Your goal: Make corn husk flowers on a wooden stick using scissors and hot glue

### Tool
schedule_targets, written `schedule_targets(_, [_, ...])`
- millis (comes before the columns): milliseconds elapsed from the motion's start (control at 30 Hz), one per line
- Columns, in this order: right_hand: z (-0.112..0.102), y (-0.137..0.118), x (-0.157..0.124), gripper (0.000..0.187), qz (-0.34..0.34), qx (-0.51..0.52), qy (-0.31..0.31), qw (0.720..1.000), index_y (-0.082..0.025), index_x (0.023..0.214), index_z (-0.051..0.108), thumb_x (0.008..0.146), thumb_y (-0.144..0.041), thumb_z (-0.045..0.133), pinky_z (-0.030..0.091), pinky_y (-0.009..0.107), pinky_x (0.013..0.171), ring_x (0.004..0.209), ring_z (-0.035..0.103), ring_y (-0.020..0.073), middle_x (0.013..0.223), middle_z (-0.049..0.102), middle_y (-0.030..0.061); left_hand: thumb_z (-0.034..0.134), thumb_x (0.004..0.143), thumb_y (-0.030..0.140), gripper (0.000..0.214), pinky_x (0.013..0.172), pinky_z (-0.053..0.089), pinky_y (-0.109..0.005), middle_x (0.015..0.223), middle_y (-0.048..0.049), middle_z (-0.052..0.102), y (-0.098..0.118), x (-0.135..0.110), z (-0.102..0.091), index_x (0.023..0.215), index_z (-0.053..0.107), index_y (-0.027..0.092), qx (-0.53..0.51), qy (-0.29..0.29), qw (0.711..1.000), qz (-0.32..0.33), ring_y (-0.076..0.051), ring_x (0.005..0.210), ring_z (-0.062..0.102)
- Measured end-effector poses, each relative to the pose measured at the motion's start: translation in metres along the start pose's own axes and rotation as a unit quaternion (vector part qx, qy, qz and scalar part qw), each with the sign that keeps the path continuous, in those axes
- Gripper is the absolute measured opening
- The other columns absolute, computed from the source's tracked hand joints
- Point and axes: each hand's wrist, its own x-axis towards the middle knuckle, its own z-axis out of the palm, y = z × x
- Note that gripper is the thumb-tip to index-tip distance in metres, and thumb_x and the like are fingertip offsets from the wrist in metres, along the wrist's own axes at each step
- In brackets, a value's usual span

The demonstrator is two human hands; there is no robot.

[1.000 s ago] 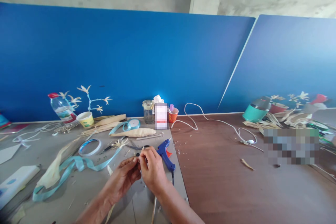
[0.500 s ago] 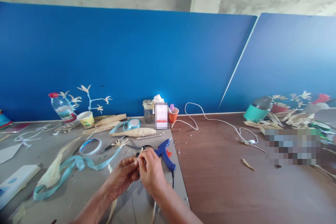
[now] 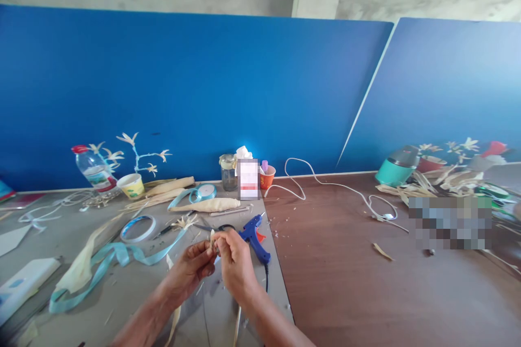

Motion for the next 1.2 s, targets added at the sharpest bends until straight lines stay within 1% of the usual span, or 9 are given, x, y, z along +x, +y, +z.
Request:
schedule_targets(67, [-0.002, 0.001, 0.001, 0.026, 0.042, 0.051, 0.028, 0.997, -0.017, 0.095, 0.059, 0.088, -0.034, 0.041, 0.042, 0.023, 0.060, 0.063, 0.051, 0.0124, 0.074, 0.057, 0.0020, 0.072, 0.066, 0.034, 0.024, 0.046, 0.025, -0.019, 0.056, 0.0049, 0.046, 0.001, 0.000, 0.001, 0.064, 0.060, 0.013, 0.012, 0.014, 1.000, 0.010, -0.003, 0.044, 0.036])
schedule_targets(133, [-0.004, 0.004, 0.003, 0.030, 0.073, 0.077, 0.052, 0.993, -0.016, 0.100, 0.058, 0.087, -0.039, 0.043, 0.042, 0.023, 0.058, 0.060, 0.049, 0.0120, 0.073, 0.056, 0.0017, 0.071, 0.067, 0.035, 0.025, 0.047, 0.026, -0.019, 0.055, 0.0049, 0.046, 0.002, -0.001, 0.003, 0.064, 0.059, 0.013, 0.028, 0.033, 0.999, 0.018, -0.003, 0.044, 0.036])
schedule_targets(233, [-0.005, 0.008, 0.005, 0.035, 0.089, 0.075, 0.052, 0.992, -0.014, 0.092, 0.060, 0.086, -0.044, 0.043, 0.039, 0.023, 0.054, 0.058, 0.047, 0.0118, 0.070, 0.054, 0.0017, 0.070, 0.066, 0.038, 0.027, 0.048, 0.027, -0.020, 0.054, 0.0047, 0.046, 0.002, -0.001, 0.006, 0.066, 0.060, 0.013, 0.052, 0.061, 0.996, 0.033, -0.004, 0.045, 0.035])
schedule_targets(333, [-0.004, 0.011, 0.006, 0.037, 0.093, 0.069, 0.038, 0.993, -0.015, 0.088, 0.061, 0.085, -0.047, 0.043, 0.038, 0.023, 0.053, 0.057, 0.046, 0.0118, 0.069, 0.054, 0.0015, 0.068, 0.067, 0.040, 0.028, 0.049, 0.027, -0.021, 0.054, 0.0042, 0.047, 0.001, -0.001, 0.006, 0.068, 0.062, 0.013, 0.081, 0.069, 0.993, 0.050, -0.004, 0.046, 0.035])
schedule_targets(667, [-0.003, 0.010, 0.006, 0.037, 0.117, 0.084, 0.039, 0.989, -0.014, 0.087, 0.062, 0.083, -0.046, 0.044, 0.037, 0.024, 0.053, 0.057, 0.046, 0.0122, 0.068, 0.054, 0.0014, 0.058, 0.073, 0.047, 0.034, 0.046, 0.024, -0.021, 0.053, 0.0044, 0.043, -0.003, 0.002, 0.001, 0.069, 0.059, 0.013, 0.173, 0.098, 0.977, 0.071, -0.006, 0.045, 0.033])
schedule_targets(800, [-0.003, 0.011, 0.008, 0.030, 0.121, 0.103, 0.020, 0.987, -0.015, 0.087, 0.064, 0.081, -0.039, 0.049, 0.037, 0.023, 0.053, 0.056, 0.045, 0.0117, 0.065, 0.053, 0.0001, 0.061, 0.070, 0.046, 0.033, 0.045, 0.021, -0.021, 0.054, 0.0048, 0.043, 0.001, 0.000, 0.006, 0.068, 0.058, 0.013, 0.144, 0.082, 0.984, 0.060, -0.005, 0.044, 0.031])
schedule_targets(933, [-0.003, 0.015, 0.010, 0.017, 0.128, 0.133, -0.036, 0.982, -0.016, 0.080, 0.067, 0.074, -0.028, 0.056, 0.039, 0.023, 0.058, 0.061, 0.051, 0.0124, 0.069, 0.057, 0.0003, 0.065, 0.067, 0.045, 0.033, 0.046, 0.022, -0.021, 0.053, 0.0062, 0.040, 0.002, 0.000, 0.010, 0.064, 0.056, 0.013, 0.085, 0.056, 0.994, 0.035, -0.003, 0.042, 0.027])
schedule_targets(1100, [-0.001, 0.019, 0.011, 0.008, 0.144, 0.149, -0.061, 0.976, -0.016, 0.070, 0.063, 0.068, -0.021, 0.057, 0.039, 0.023, 0.057, 0.060, 0.052, 0.0127, 0.062, 0.057, -0.0013, 0.064, 0.070, 0.043, 0.033, 0.046, 0.021, -0.022, 0.049, 0.0083, 0.034, -0.004, 0.001, 0.008, 0.061, 0.052, 0.014, 0.074, 0.031, 0.996, 0.034, -0.003, 0.041, 0.023])
schedule_targets(1200, [-0.001, 0.017, 0.012, 0.006, 0.154, 0.181, -0.066, 0.969, -0.017, 0.068, 0.058, 0.068, -0.023, 0.058, 0.038, 0.023, 0.055, 0.054, 0.050, 0.0117, 0.054, 0.055, -0.0030, 0.061, 0.073, 0.043, 0.032, 0.047, 0.023, -0.022, 0.055, 0.0048, 0.043, -0.007, 0.001, 0.006, 0.065, 0.056, 0.013, 0.087, 0.027, 0.995, 0.033, -0.004, 0.043, 0.028])
